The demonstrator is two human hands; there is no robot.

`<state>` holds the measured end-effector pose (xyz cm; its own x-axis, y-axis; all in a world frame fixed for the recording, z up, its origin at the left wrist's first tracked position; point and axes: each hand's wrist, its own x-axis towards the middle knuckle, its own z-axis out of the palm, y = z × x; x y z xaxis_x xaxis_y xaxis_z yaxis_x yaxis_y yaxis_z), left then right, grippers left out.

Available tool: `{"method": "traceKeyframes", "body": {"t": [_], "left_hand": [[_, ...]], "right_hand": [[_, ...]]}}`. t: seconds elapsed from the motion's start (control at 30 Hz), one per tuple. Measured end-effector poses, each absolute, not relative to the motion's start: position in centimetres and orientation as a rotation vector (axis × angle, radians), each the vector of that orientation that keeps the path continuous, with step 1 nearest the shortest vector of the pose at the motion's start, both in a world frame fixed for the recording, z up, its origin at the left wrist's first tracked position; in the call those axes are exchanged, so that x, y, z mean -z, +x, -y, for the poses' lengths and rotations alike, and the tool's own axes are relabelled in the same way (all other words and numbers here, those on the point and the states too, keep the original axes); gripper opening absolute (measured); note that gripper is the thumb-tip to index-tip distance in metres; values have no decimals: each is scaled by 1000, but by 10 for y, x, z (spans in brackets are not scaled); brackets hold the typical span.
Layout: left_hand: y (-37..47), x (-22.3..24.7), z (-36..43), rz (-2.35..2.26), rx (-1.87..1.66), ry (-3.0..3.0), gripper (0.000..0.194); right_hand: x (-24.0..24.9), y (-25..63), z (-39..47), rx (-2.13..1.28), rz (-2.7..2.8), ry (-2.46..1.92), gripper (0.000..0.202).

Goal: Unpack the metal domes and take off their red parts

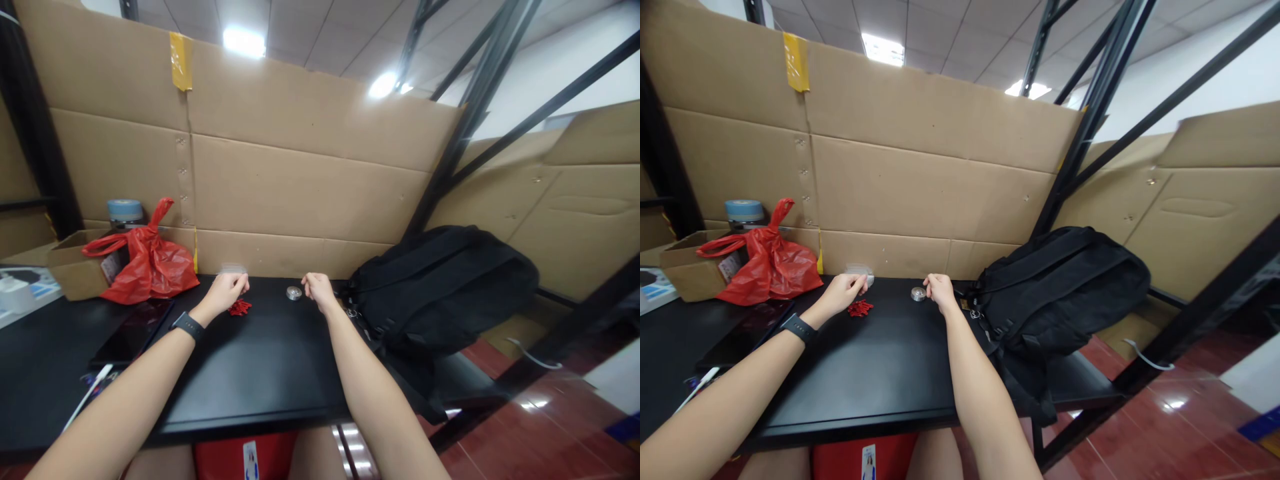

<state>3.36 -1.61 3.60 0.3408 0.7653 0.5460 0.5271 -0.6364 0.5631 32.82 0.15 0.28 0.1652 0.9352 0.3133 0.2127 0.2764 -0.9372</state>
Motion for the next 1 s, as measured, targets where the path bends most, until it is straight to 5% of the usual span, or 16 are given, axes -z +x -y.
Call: {"method": "traceKeyframes", "body": {"t": [0.33, 0.77, 1.0], "left_hand": [[22, -36, 9, -1319, -1130, 2161, 33], [27, -39, 12, -1178, -1273, 2103, 49], [30, -41, 19, -1216, -1144, 2185, 40]], "right_hand": [[0, 328, -4, -852, 1291, -1146, 34], [1, 326, -4, -920, 1340, -1193, 34], [1, 327, -3, -932, 1352, -1204, 35]]}}
